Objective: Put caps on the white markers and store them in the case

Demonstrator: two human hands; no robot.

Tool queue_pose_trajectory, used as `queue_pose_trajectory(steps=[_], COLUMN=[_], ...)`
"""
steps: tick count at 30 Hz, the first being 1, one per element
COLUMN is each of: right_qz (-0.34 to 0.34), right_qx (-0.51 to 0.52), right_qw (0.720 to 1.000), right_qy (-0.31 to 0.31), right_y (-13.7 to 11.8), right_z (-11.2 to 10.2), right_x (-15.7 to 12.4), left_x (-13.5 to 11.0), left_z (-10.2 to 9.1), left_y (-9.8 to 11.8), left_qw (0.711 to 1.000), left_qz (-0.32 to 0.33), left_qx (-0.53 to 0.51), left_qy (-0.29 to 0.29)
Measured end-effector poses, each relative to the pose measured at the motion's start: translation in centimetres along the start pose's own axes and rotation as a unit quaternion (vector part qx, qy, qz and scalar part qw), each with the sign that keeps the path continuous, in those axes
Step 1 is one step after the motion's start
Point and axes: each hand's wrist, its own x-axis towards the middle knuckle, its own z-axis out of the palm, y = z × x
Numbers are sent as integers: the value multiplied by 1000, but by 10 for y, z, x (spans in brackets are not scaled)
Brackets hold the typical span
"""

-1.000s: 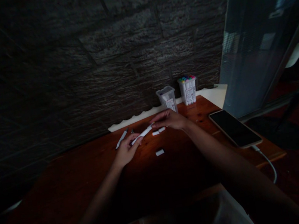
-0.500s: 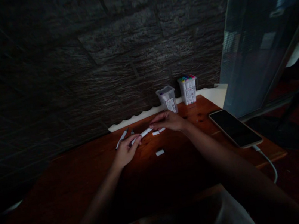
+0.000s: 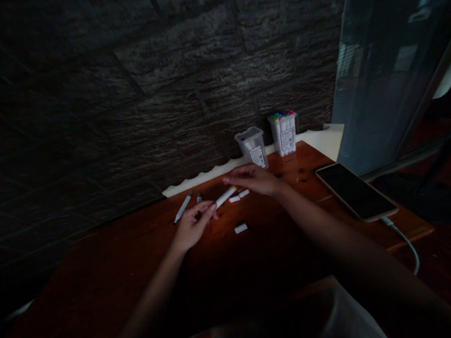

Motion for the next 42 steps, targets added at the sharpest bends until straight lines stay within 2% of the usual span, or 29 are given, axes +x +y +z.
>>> queue_pose_trajectory(steps=[3, 5, 8, 11, 17, 22, 28, 30, 34, 36, 39, 40, 42], right_qz=[17, 33, 41, 29, -9, 0, 8, -11, -57, -55, -28, -21, -28], right_qx=[54, 87, 108, 80, 35, 71, 84, 96, 53, -4, -70, -85, -91], right_qw=[993, 988, 988, 992, 997, 994, 994, 992, 984, 990, 997, 996, 995], right_qy=[100, 121, 106, 89, 75, 77, 63, 80, 163, 131, 9, -12, -7], right_y=[2, 4, 9, 11, 6, 6, 5, 3, 3, 6, 13, 14, 13], right_z=[10, 18, 29, 35, 37, 41, 42, 36, 20, 15, 16, 18, 20], right_x=[4, 5, 5, 1, -3, -1, 2, 6, 8, 6, 2, 1, 0], left_x=[-2, -3, -6, -9, -12, -12, -9, -6, -3, -4, -4, -4, -4], left_z=[5, 10, 17, 22, 22, 22, 21, 19, 12, 7, 1, -1, -3], left_y=[5, 8, 7, 3, 8, 17, 15, 12, 5, 0, -5, -6, -7], left_qw=[1000, 1000, 999, 999, 999, 1000, 999, 998, 992, 990, 987, 987, 986], left_qz=[4, 4, 3, 2, 11, 8, 26, 39, 38, 24, 14, 13, 13], left_qx=[1, 1, -8, -21, -32, -20, 19, 49, 99, 113, 116, 114, 108], left_qy=[-6, -18, -36, -32, -5, 8, -2, 13, 68, 84, 107, 113, 123])
